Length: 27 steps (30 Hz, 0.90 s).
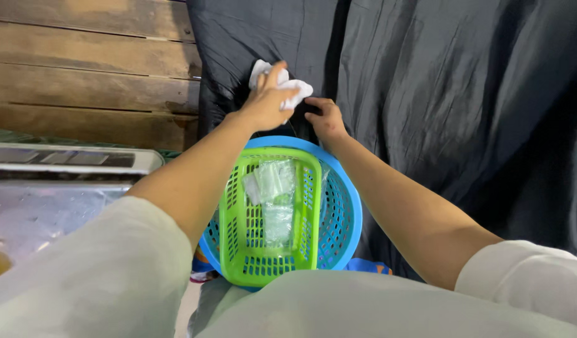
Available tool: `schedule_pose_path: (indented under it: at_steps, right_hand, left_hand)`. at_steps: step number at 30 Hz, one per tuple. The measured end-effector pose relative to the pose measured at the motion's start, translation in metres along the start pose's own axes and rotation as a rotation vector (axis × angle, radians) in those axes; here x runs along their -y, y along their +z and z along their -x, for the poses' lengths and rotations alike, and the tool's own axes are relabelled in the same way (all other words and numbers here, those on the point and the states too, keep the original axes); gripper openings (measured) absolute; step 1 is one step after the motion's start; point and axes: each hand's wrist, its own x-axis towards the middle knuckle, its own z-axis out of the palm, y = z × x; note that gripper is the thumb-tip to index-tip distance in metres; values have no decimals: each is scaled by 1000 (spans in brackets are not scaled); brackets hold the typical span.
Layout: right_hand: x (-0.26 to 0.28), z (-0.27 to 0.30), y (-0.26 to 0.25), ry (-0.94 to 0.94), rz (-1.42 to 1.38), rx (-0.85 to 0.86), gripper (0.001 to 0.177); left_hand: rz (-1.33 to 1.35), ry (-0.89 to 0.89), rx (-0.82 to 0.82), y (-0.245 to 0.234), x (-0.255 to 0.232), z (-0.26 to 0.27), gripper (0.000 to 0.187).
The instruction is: The person pours a yellow liquid from a measuring cup into a small plastic bag placed on a digital scale. They then retrieve a red pitcher, pour a red liquid from a large black jug into it, and return to the table. The person wipes the table with a white cloth and pours more yellow liquid into another plastic bag.
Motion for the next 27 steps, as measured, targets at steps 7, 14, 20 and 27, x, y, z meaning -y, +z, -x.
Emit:
schedule_pose_path:
  at_steps: [7, 14, 20, 27]
  right_hand:
    - [-6, -11, 8, 236, -322, -224, 25]
    - [-22, -28, 2, 331, -540, -276, 23]
    - [-17, -25, -10, 406, -535, -285, 18]
    - [-1, -25, -17, 231, -317, -15, 24]
  left_hand:
    - [-85, -40, 83, 38, 18, -11, 35]
    - [-513, -211, -35, 15, 54, 18, 14]
    - [-445, -880, -504, -43, 54, 49, 16]
    - [-129, -755, -758, -22, 7, 2, 41]
